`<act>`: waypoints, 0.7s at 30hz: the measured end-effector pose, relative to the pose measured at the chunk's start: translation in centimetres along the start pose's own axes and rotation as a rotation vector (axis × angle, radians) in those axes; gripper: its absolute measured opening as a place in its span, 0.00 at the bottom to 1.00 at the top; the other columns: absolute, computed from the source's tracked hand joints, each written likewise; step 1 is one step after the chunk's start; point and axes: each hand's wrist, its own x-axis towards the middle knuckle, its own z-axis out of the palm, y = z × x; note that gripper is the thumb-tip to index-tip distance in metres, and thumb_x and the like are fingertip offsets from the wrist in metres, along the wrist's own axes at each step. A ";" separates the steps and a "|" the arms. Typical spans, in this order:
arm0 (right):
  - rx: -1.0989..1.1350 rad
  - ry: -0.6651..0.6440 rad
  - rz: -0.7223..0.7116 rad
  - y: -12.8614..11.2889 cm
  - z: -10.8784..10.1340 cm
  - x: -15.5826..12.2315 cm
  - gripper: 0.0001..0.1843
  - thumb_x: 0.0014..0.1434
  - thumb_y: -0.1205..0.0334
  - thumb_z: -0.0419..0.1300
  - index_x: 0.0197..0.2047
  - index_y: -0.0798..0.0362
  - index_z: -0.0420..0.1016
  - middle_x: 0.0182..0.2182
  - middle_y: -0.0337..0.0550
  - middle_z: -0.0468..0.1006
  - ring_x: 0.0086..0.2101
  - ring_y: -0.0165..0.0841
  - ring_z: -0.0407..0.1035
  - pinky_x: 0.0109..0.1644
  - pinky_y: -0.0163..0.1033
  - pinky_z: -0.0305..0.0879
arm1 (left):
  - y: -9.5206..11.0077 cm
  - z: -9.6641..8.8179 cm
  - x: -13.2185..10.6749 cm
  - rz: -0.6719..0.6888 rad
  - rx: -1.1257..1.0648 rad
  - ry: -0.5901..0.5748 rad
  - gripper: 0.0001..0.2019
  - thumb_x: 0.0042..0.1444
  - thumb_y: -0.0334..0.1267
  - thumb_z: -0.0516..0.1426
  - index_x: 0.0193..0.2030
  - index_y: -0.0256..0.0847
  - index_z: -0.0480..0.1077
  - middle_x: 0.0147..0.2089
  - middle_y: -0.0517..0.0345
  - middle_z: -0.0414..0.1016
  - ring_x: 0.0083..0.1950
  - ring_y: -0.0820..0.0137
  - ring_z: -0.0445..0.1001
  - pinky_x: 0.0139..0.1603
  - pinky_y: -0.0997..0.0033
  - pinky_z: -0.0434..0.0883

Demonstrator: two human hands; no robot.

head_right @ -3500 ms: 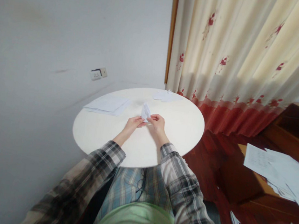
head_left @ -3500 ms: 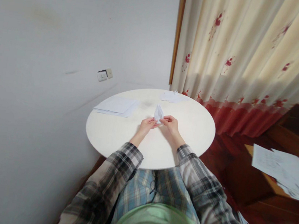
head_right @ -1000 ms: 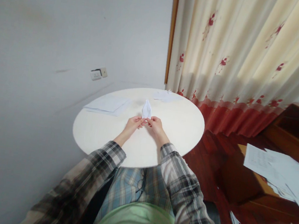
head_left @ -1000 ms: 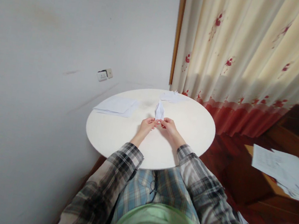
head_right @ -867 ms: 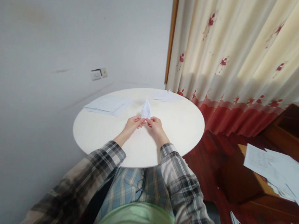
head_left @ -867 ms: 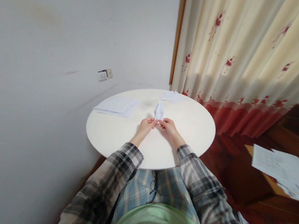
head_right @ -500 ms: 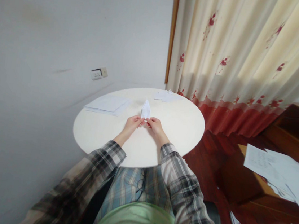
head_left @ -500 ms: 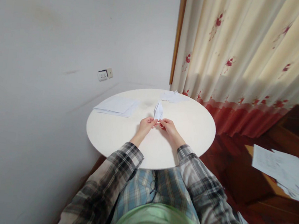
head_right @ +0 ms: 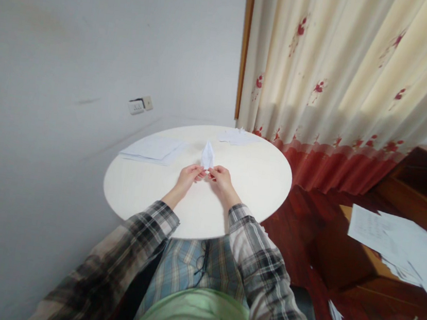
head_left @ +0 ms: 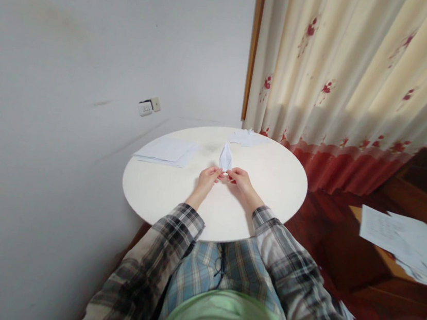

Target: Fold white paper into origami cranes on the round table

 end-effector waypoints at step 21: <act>0.049 0.078 0.039 -0.5 -0.1 0.0 0.08 0.40 0.59 0.59 0.24 0.55 0.71 0.23 0.37 0.72 0.25 0.27 0.64 0.30 0.33 0.57 | -0.1 0.3 -0.1 -0.013 0.005 -0.041 0.15 0.45 0.50 0.55 0.26 0.37 0.66 0.25 0.57 0.72 0.26 0.74 0.67 0.26 0.75 0.61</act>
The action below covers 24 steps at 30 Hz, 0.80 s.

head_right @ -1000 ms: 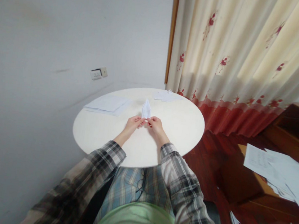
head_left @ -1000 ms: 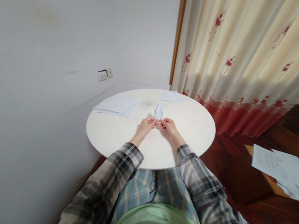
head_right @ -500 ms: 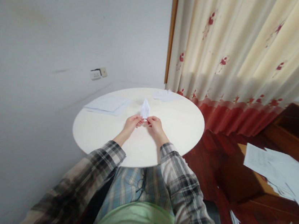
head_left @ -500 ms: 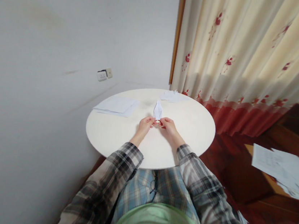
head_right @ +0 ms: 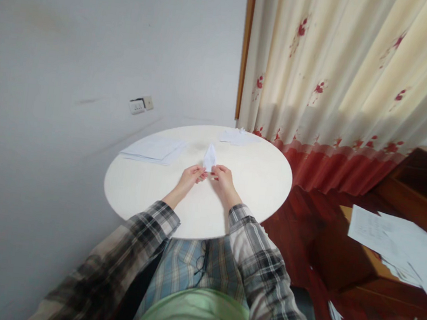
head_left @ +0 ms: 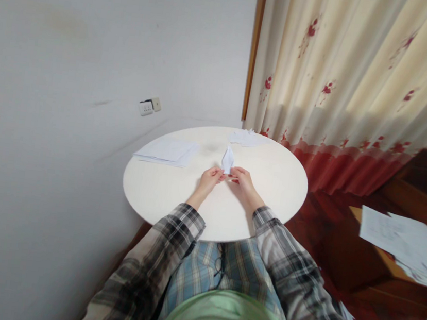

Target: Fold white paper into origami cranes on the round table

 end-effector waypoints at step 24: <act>-0.122 0.077 -0.073 0.6 -0.4 0.6 0.06 0.36 0.62 0.60 0.20 0.56 0.69 0.17 0.35 0.68 0.21 0.25 0.57 0.27 0.34 0.52 | -1.8 0.1 1.0 0.014 -0.116 -0.015 0.14 0.42 0.47 0.58 0.26 0.36 0.69 0.24 0.59 0.69 0.26 0.73 0.67 0.28 0.74 0.64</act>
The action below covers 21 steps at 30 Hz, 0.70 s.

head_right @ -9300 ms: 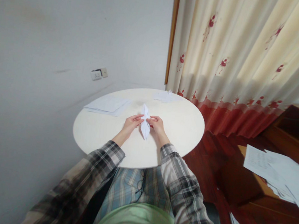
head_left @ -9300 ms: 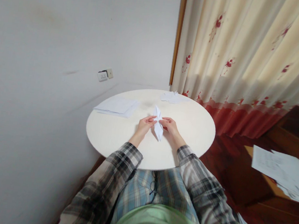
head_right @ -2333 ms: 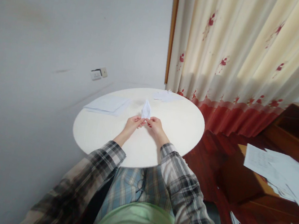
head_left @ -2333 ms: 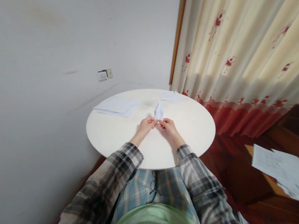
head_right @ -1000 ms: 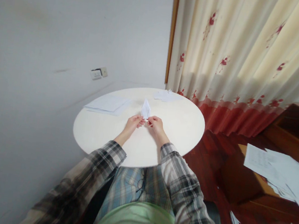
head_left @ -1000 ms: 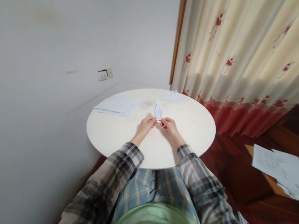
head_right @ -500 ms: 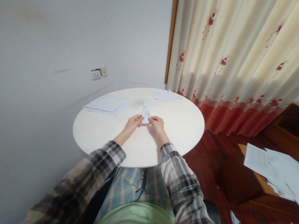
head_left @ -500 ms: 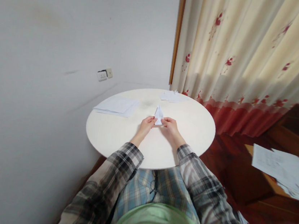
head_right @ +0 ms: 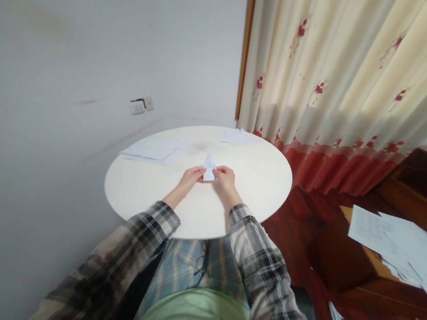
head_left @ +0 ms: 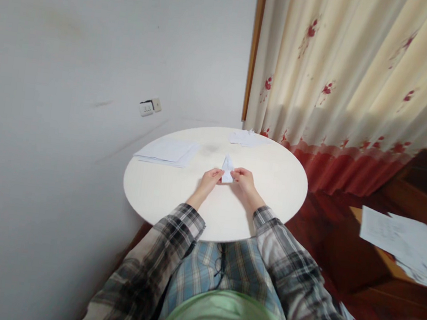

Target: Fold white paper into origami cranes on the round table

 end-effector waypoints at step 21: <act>-0.070 0.001 -0.021 0.3 0.3 0.1 0.06 0.37 0.62 0.59 0.21 0.56 0.71 0.19 0.37 0.71 0.22 0.26 0.61 0.29 0.33 0.56 | 0.6 0.1 -0.4 -0.002 -0.050 -0.010 0.18 0.39 0.48 0.60 0.33 0.35 0.71 0.32 0.53 0.75 0.32 0.70 0.72 0.35 0.70 0.67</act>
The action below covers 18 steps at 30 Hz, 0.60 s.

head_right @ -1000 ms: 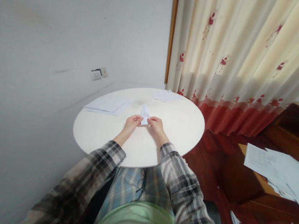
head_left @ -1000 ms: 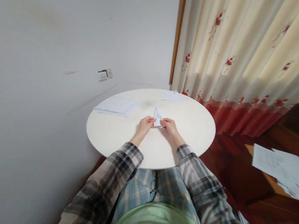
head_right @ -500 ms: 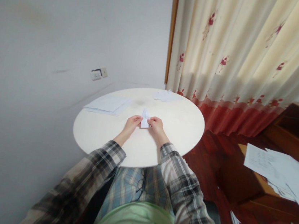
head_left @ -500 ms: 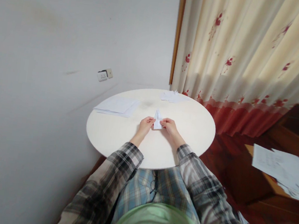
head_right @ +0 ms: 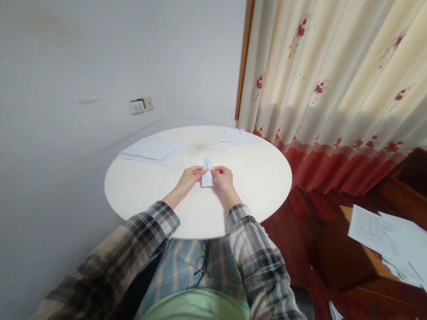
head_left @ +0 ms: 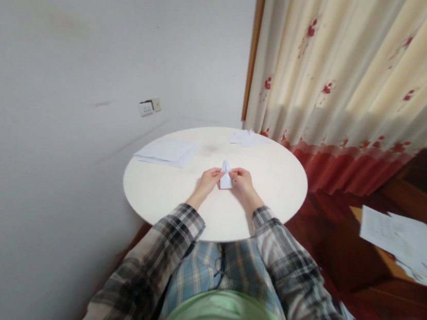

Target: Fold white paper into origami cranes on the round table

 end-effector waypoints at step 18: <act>-0.106 0.005 -0.267 -1.0 -0.1 -0.4 0.09 0.43 0.56 0.61 0.26 0.53 0.76 0.29 0.42 0.77 0.31 0.31 0.66 0.36 0.35 0.59 | 1.3 0.0 -0.5 0.251 0.269 0.157 0.10 0.43 0.42 0.59 0.28 0.38 0.73 0.34 0.53 0.75 0.37 0.67 0.71 0.37 0.70 0.66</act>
